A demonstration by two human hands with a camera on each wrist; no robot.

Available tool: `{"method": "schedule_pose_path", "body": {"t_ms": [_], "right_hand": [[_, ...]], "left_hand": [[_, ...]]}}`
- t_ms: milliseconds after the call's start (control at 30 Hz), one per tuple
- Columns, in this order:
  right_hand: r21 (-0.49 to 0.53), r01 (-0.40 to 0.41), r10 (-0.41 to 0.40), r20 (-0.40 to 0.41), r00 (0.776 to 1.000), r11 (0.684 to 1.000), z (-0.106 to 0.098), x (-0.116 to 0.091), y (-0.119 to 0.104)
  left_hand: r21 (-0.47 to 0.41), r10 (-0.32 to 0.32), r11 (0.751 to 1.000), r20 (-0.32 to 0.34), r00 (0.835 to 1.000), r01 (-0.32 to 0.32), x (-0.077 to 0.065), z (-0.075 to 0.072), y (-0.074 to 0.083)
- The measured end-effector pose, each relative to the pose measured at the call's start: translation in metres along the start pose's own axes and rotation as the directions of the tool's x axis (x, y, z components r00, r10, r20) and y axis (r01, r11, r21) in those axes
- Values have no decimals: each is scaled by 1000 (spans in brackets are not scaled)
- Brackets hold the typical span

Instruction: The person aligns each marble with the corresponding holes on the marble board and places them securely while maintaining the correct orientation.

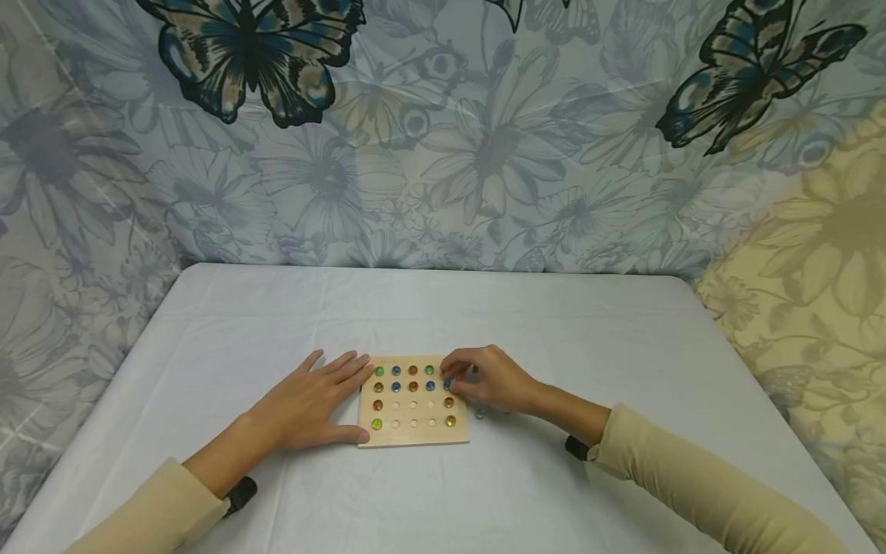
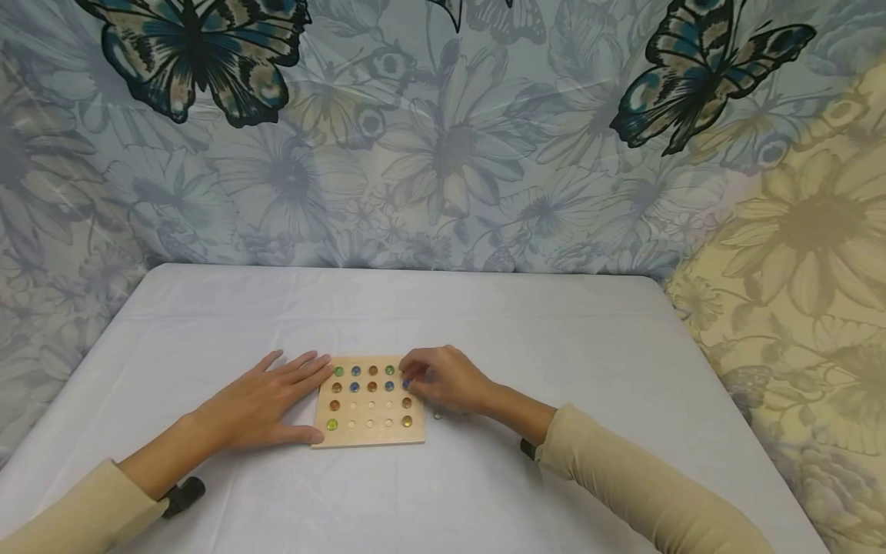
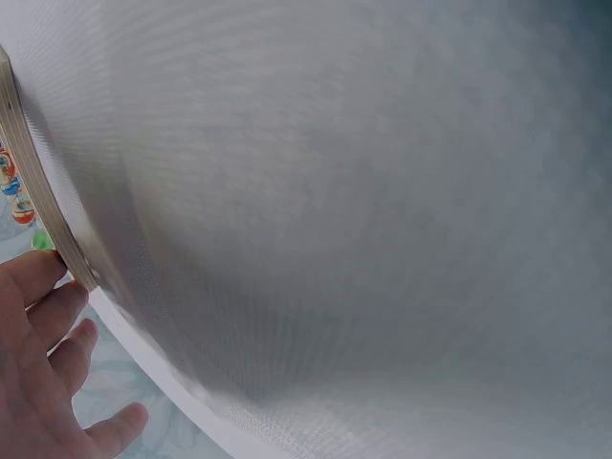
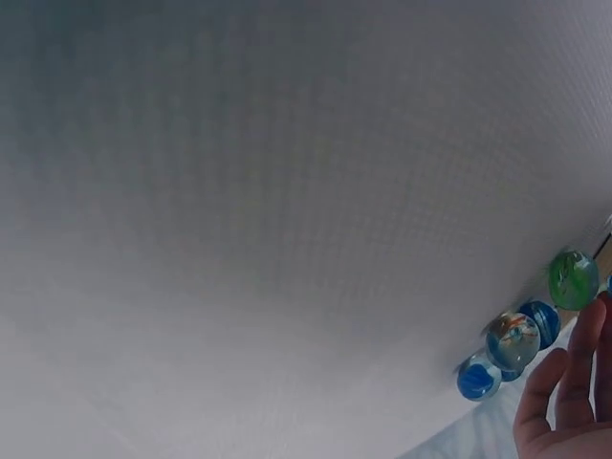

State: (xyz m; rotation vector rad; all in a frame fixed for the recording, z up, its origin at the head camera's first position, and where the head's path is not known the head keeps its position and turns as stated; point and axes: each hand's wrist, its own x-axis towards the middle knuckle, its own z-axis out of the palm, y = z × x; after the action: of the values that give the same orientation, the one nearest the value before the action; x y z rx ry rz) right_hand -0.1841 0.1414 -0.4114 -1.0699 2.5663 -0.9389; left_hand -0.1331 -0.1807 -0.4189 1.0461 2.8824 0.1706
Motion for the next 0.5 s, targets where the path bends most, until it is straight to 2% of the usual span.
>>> {"method": "schedule_pose_path", "body": {"t_ms": [233,500], "right_hand": [[-4,6,-7,-45,999,1000,-13,-8,5],[-34,-34,30,-101,994,999,-32,-26,22]], "left_hand": [[8,3,1000,-3,1000,-3,1,0,0],[5,-2,1000,2,1000,2,0,0,1]]}}
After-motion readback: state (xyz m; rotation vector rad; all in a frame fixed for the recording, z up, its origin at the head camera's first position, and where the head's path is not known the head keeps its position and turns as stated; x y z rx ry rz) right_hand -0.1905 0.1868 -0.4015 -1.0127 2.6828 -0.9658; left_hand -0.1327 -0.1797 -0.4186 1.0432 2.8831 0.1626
